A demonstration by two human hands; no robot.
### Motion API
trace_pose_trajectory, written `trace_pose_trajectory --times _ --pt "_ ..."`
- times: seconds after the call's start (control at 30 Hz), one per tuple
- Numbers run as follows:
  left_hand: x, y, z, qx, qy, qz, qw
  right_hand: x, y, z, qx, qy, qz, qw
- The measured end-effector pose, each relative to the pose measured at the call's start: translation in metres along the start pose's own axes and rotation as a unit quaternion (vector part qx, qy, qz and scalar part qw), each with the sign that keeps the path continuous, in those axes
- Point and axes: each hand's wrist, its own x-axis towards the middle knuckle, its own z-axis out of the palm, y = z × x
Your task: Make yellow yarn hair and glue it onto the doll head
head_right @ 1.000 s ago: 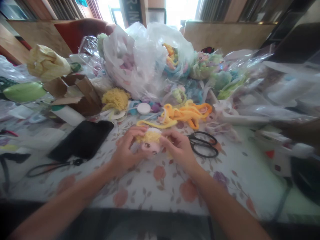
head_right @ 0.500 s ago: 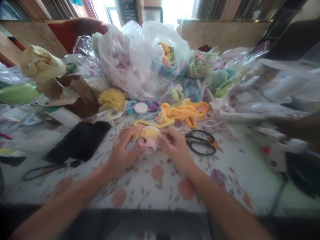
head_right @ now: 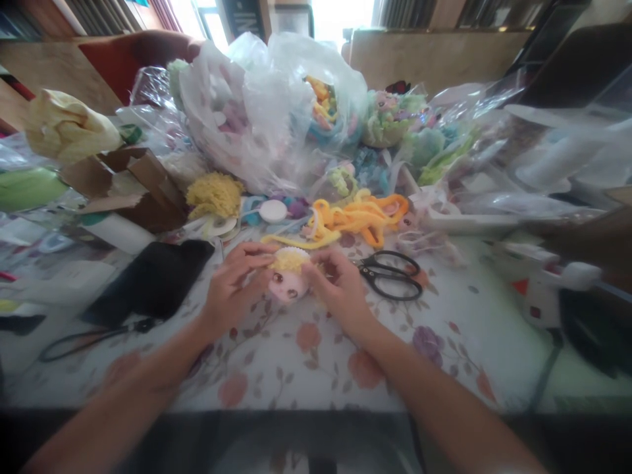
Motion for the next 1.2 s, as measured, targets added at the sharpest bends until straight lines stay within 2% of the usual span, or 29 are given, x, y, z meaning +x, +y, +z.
trace_pose_trajectory --times 0.43,0.6,0.8,1.2 --pt "0.002 -0.008 0.002 -0.094 0.076 -0.168 0.978 -0.002 0.002 -0.005 0.075 -0.030 -0.003 0.997" --pt "0.003 -0.012 0.002 -0.090 0.079 -0.180 0.976 -0.001 0.002 -0.007 0.045 -0.072 0.041 0.996" --pt "0.003 -0.012 0.001 -0.088 0.070 -0.188 0.976 -0.003 0.002 -0.005 0.049 -0.088 0.049 0.994" --pt "0.004 -0.012 0.001 -0.116 0.063 -0.201 0.971 -0.007 0.008 0.002 0.072 -0.125 0.129 0.981"
